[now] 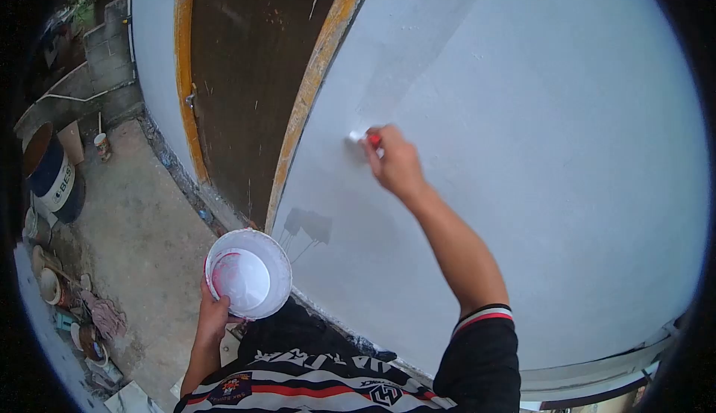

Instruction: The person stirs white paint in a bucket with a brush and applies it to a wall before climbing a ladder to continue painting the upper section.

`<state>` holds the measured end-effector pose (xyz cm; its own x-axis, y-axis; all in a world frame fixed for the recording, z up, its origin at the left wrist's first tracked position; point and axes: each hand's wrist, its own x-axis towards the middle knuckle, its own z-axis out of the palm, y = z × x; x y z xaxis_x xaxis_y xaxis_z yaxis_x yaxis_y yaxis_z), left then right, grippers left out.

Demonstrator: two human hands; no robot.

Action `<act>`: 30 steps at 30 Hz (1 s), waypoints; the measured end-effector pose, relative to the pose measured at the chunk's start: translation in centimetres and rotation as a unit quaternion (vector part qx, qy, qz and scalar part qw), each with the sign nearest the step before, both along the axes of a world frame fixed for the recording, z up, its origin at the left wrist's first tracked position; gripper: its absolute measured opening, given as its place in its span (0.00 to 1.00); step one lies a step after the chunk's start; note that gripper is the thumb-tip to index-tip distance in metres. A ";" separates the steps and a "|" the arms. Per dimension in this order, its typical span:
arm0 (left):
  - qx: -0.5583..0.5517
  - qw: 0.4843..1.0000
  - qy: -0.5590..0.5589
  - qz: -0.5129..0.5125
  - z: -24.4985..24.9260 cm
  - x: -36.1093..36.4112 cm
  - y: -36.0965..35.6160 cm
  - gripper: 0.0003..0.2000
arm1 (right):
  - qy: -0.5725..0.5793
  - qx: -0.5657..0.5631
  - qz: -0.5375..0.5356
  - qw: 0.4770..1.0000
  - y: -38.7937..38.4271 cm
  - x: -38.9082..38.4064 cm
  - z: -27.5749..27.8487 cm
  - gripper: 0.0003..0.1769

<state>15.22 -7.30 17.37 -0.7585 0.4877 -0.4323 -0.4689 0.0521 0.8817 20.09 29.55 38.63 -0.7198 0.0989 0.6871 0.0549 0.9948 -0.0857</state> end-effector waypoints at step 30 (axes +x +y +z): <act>-0.029 0.999 -0.022 -0.030 -0.1 0.4 -0.1 0.35 | 0.141 0.154 0.031 0.978 -4.1 0.5 15.3 0.07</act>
<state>15.64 -7.44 17.32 -0.7083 0.5051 -0.4931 -0.5014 0.1317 0.8551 20.59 25.43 53.89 -0.4954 -0.1807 0.8496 0.0119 0.9766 0.2146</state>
